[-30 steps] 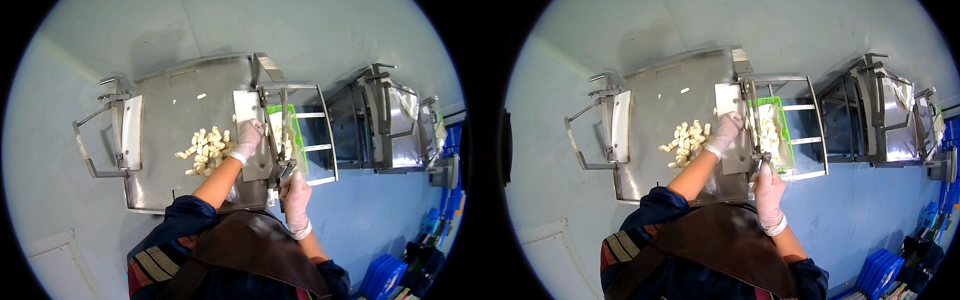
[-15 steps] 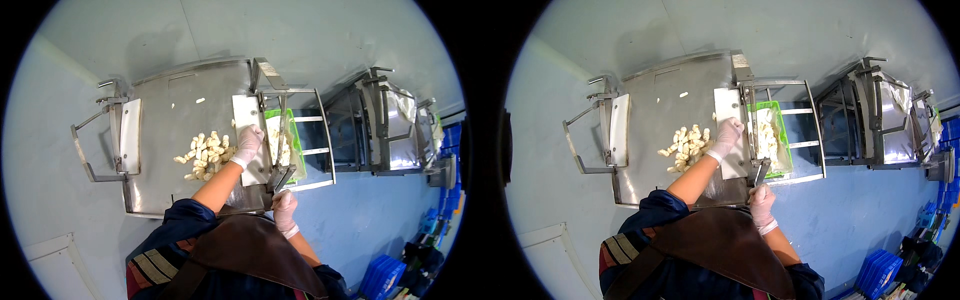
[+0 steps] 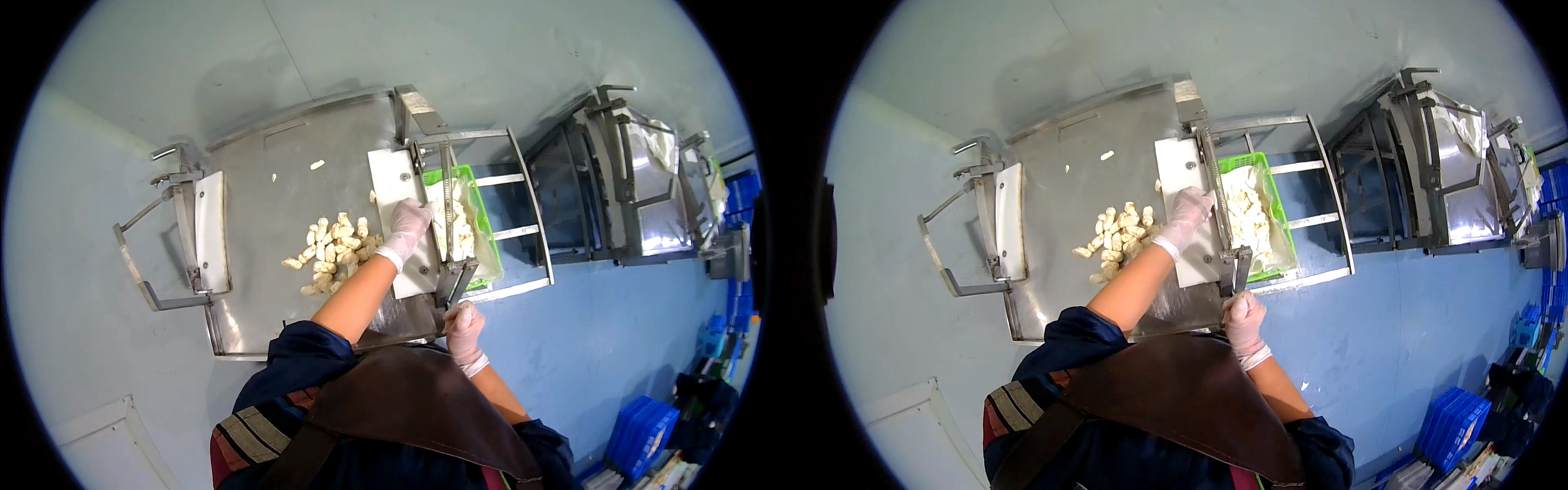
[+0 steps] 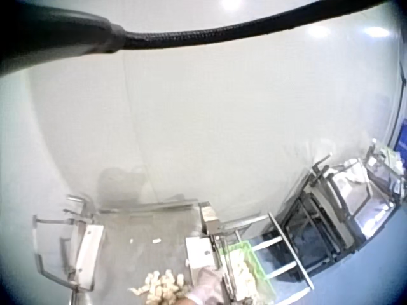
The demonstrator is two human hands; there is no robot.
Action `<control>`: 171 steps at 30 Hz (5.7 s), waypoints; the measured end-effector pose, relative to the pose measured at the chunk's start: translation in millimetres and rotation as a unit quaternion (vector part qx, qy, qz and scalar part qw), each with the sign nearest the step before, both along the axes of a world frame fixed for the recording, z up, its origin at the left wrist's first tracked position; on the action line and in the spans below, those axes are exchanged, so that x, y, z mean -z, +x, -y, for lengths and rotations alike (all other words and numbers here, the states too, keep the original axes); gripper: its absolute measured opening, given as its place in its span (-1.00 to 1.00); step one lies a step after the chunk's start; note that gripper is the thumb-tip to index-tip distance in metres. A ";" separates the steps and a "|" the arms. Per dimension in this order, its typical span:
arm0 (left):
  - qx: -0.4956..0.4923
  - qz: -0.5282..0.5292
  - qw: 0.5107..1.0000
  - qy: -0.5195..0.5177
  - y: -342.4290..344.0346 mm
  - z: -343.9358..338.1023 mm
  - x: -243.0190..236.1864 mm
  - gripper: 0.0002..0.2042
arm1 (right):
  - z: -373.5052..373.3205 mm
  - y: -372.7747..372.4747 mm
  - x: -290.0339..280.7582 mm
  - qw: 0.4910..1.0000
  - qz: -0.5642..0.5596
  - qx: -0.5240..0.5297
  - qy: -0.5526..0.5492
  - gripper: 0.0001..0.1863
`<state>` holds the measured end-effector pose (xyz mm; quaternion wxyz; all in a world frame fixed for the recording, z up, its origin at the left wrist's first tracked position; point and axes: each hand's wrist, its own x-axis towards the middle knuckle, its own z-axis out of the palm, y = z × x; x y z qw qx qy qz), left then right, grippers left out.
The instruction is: The person uses a manual lever-operated cutter to slice small pieces of dough from a pile on a stainless steel table. They repeatedly pick up dough pieces, place them on the cutting board, and press the lever to cut them into smaller segments.
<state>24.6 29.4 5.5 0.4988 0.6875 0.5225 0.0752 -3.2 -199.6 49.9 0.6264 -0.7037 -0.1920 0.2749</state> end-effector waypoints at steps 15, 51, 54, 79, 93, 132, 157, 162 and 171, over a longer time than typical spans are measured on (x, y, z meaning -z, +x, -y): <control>0.170 -0.290 0.884 0.326 -82.0 -32.9 -60.0 -0.65 | 14.7 2.6 56.9 0.987 0.137 0.030 -0.073 -0.40; -0.110 0.147 0.982 0.049 -20.5 1.6 30.9 -0.89 | -34.3 21.2 -62.9 0.995 0.064 -0.002 -0.073 -0.37; -0.129 0.175 0.976 0.017 -17.3 0.5 41.2 -0.87 | -16.4 4.4 -29.3 0.997 0.054 0.032 -0.042 -0.37; -0.056 0.099 0.984 0.134 -19.4 4.8 17.4 -0.92 | -37.0 12.9 -91.8 0.994 -0.045 0.015 -0.095 -0.39; 0.017 0.052 0.989 0.137 -11.9 -4.3 14.1 -0.84 | -22.9 8.6 -66.4 0.997 -0.043 0.029 -0.051 -0.53; -0.045 0.172 0.972 0.155 -28.0 25.6 10.1 -0.89 | 1.3 0.9 3.8 0.999 0.030 0.010 -0.017 -0.38; -0.099 0.130 0.984 0.070 -19.3 7.1 29.0 -0.93 | -30.8 8.5 -79.9 0.995 0.006 0.018 -0.102 -0.57; -0.090 0.136 0.986 0.041 -15.7 9.1 11.7 -0.94 | -15.6 6.0 -50.1 0.997 -0.054 0.015 -0.050 -0.54; -0.059 0.098 0.991 0.076 -14.8 8.7 24.8 -0.91 | -4.6 2.3 -22.4 1.000 -0.027 -0.002 -0.003 -0.49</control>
